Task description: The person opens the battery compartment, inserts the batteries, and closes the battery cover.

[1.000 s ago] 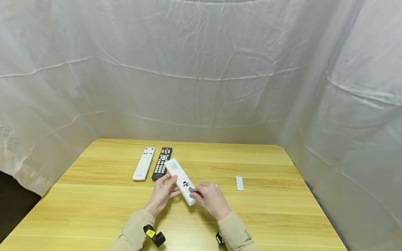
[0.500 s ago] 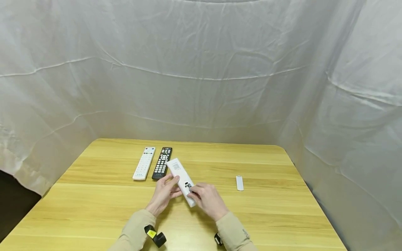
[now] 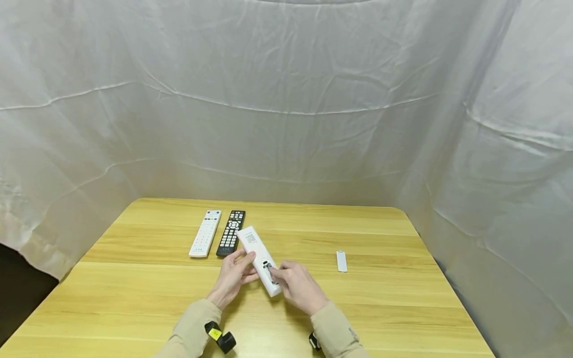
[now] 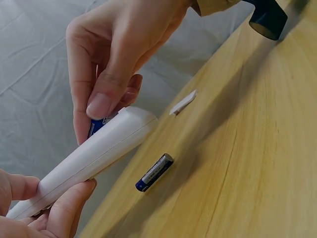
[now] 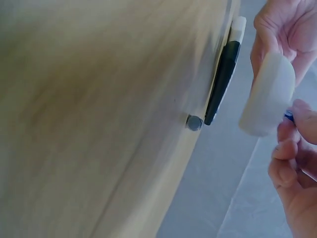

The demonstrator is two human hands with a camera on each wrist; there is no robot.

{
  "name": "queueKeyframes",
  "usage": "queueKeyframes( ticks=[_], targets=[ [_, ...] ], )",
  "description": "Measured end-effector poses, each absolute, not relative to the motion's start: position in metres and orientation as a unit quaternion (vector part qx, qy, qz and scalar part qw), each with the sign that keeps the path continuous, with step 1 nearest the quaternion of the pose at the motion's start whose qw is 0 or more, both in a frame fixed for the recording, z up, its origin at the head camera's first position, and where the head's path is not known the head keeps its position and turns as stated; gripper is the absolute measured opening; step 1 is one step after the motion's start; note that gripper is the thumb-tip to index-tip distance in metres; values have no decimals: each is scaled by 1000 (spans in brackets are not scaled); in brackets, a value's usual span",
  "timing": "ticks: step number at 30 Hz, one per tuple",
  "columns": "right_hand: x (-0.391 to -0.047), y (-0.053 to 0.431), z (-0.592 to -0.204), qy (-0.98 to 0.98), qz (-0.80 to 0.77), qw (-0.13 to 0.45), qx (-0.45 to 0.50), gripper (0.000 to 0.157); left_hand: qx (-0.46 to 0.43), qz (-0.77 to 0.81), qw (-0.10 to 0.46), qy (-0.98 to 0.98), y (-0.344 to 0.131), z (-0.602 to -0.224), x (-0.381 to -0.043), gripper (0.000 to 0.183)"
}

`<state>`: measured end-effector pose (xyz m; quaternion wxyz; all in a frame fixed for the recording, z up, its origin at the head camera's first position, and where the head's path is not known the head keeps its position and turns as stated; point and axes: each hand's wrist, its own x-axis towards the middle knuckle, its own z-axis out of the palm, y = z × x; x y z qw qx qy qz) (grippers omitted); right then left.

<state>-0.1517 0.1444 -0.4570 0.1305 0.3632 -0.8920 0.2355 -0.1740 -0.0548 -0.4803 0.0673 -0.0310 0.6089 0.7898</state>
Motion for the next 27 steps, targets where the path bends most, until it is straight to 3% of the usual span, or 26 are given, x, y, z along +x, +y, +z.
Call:
queueKeyframes(
  ticks=[3, 11, 20, 27],
  targets=[
    [-151, 147, -455, -895, 235, 99, 365, 36, -31, 789, 67, 610, -56, -480, -174, 50],
    [-154, 148, -457, -884, 285, 95, 358, 28, -22, 791, 70, 608, -57, -478, -173, 50],
    [-157, 147, -458, -878, 399, 22, 262, 26, -18, 789, 74, 609, -59, -477, -172, 50],
    [-158, 146, -459, -865, 456, -1, 210, 23, -11, 788, 76, 610, -60, -478, -173, 50]
  ],
)
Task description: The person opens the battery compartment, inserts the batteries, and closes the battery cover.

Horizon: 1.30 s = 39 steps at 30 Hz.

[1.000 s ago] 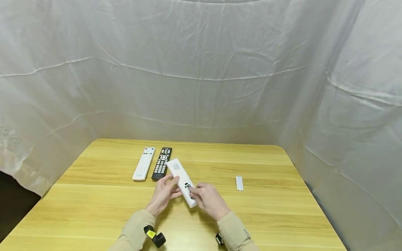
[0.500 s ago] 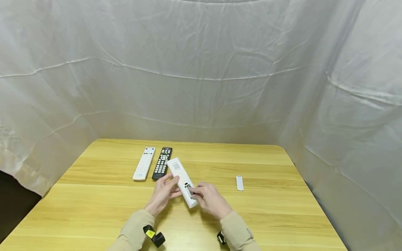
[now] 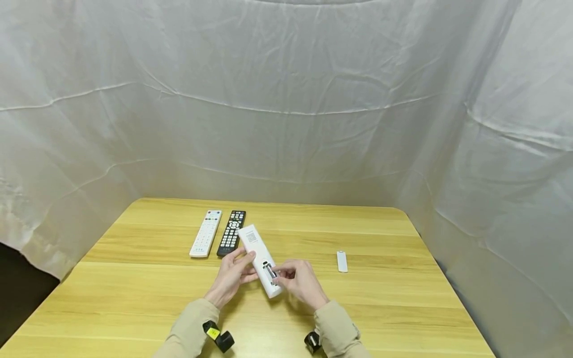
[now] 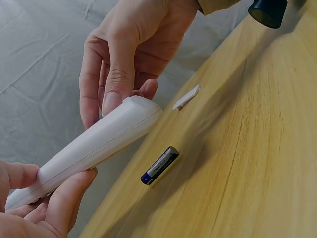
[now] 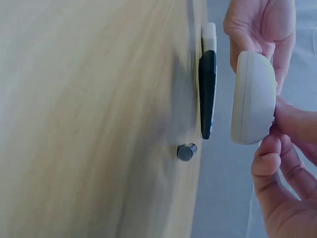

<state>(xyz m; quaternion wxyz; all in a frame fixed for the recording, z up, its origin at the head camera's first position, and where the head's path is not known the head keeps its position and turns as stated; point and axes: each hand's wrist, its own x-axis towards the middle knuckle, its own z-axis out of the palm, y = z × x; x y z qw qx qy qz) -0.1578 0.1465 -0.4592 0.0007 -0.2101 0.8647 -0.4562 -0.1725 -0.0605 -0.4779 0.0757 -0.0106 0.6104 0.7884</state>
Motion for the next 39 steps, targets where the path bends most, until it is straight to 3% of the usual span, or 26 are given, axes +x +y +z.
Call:
queueKeyframes(
  ticks=[15, 32, 39],
  targets=[
    [-162, 150, -462, 844, -506, 37, -174, 19, -4, 789, 84, 608, -62, -479, -172, 51],
    [-164, 155, -466, 760, -618, 163, -118, 29, 2, 796, 96, 598, -62, -479, -172, 53],
    [-166, 155, -469, 749, -629, 174, -113, 32, 8, 798, 96, 594, -62, -481, -172, 54]
  ],
)
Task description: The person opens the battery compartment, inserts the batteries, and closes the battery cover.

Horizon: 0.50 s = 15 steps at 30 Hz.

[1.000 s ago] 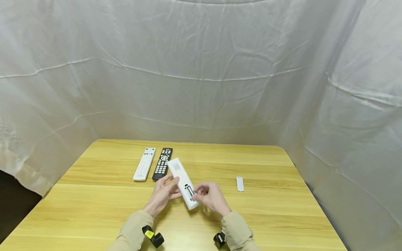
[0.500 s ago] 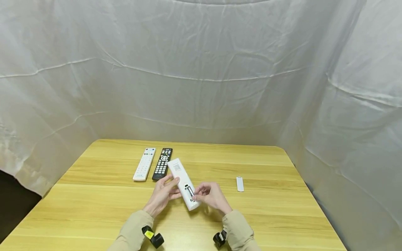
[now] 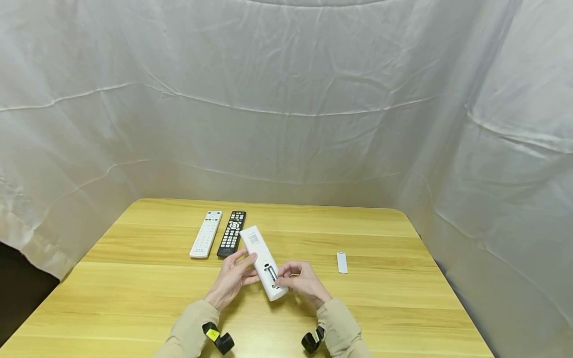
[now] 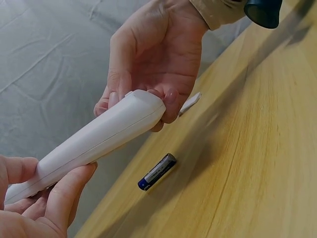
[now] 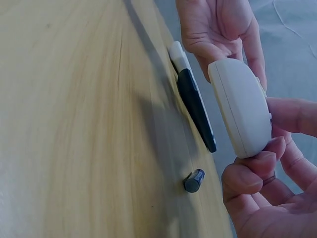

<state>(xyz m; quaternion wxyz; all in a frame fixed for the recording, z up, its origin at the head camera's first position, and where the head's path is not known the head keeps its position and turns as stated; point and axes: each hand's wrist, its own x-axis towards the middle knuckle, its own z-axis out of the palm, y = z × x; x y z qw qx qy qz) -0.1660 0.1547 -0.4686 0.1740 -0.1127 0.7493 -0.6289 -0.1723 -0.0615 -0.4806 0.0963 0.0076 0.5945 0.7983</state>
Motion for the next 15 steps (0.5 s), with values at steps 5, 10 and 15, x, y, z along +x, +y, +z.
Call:
queueKeyframes(
  ticks=[5, 10, 15],
  targets=[
    [-167, 155, -469, 746, -633, 174, -116, 34, 7, 800, 97, 592, -62, -481, -172, 52],
    [-165, 155, -468, 742, -637, 174, -115, 33, 9, 803, 97, 588, -61, -480, -172, 52],
    [-166, 158, -470, 728, -649, 174, -134, 21, 10, 805, 98, 585, -62, -479, -171, 54]
  ],
)
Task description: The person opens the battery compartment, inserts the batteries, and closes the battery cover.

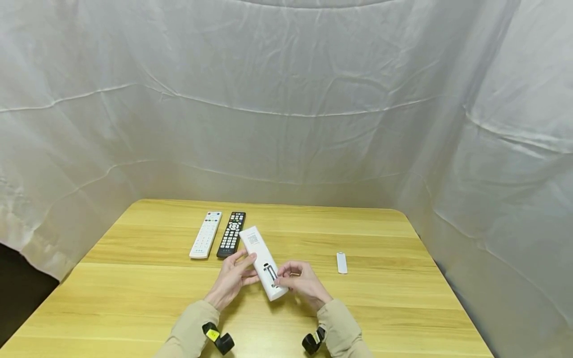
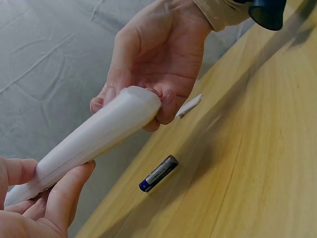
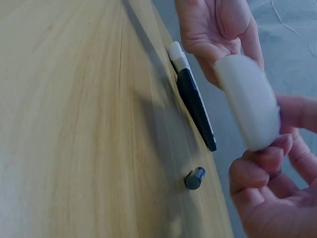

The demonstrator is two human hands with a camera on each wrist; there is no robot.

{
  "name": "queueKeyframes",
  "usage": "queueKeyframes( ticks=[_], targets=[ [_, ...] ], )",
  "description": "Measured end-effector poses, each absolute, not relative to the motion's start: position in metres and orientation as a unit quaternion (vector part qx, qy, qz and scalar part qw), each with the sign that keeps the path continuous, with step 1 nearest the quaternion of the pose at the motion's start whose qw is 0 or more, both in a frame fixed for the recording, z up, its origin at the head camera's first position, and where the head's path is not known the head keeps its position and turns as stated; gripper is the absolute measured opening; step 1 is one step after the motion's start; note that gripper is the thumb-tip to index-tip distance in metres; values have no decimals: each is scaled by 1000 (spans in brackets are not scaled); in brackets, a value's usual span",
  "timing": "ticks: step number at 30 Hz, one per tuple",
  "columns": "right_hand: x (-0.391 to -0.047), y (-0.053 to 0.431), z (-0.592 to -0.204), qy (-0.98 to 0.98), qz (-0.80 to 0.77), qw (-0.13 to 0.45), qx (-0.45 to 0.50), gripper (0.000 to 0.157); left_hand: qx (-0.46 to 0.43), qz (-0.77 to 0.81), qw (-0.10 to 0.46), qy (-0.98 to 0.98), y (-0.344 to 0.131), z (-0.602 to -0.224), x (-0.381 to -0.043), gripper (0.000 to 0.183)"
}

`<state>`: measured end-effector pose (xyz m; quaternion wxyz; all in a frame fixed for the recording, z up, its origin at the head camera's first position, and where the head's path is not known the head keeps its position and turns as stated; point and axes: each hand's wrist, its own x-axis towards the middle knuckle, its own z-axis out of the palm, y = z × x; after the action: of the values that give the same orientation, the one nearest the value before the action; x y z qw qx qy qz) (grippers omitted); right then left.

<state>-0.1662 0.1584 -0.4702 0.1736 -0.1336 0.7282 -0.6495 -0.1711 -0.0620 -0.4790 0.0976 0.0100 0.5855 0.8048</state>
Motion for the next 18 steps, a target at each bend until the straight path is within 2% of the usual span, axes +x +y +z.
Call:
queueKeyframes(
  ticks=[4, 8, 11, 18],
  targets=[
    [-170, 167, -474, 724, -657, 157, -141, 22, -4, 812, 92, 577, -64, -477, -173, 56],
    [-174, 178, -476, 790, -595, 88, -118, 32, -7, 820, 80, 567, -69, -480, -175, 57],
    [-177, 184, -476, 842, -529, 58, -95, 36, 1, 823, 77, 563, -72, -483, -175, 60],
    [-181, 189, -475, 872, -473, 84, -90, 52, -45, 827, 61, 557, -72, -482, -178, 53]
  ],
)
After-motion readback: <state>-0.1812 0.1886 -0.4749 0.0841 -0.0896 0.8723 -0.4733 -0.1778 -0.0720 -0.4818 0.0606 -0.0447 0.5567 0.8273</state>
